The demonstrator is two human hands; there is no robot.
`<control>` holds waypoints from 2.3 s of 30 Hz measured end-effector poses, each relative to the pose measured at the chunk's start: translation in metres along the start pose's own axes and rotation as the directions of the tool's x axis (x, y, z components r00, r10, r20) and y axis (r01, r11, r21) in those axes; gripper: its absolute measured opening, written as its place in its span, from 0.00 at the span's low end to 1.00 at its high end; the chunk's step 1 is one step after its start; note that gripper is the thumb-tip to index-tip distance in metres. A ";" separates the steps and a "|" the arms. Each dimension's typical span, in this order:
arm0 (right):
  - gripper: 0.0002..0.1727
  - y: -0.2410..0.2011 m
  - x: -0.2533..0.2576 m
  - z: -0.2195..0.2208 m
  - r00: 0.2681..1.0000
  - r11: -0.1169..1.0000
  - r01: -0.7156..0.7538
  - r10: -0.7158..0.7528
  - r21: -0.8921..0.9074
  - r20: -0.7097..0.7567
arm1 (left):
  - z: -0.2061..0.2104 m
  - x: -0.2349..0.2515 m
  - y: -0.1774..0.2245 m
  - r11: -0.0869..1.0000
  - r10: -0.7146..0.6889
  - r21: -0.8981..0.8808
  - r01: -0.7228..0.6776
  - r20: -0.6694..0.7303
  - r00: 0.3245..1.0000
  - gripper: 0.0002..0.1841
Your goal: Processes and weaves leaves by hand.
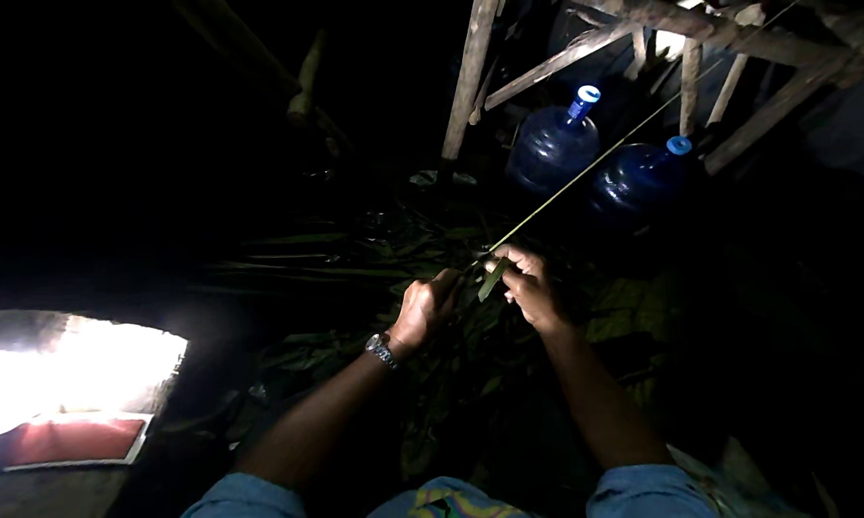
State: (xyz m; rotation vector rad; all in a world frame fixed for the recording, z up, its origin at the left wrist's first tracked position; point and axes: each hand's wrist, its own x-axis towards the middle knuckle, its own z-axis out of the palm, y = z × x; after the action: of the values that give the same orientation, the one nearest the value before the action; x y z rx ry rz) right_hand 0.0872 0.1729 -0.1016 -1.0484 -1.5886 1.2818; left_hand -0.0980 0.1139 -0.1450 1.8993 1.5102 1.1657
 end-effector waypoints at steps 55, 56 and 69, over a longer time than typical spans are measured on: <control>0.17 0.095 -0.132 -0.013 0.951 0.924 0.055 -0.164 -0.379 -0.262 | 0.041 -0.162 -0.012 0.758 -0.526 -0.450 0.472 0.007 0.851 0.12; 0.17 0.095 -0.132 -0.016 0.946 0.930 0.067 -0.175 -0.362 -0.273 | 0.034 -0.160 -0.006 0.772 -0.500 -0.464 0.435 -0.021 0.866 0.11; 0.18 0.079 -0.131 -0.006 0.940 0.898 0.140 -0.253 -0.417 -0.230 | -0.001 -0.120 0.069 0.860 -0.333 -0.448 0.245 -0.127 0.934 0.11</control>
State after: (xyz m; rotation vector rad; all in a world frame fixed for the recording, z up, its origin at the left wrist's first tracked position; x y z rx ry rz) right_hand 0.1428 0.0618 -0.1910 -1.2137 -1.7174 0.6505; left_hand -0.0656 -0.0204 -0.1319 1.2463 1.4313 1.4335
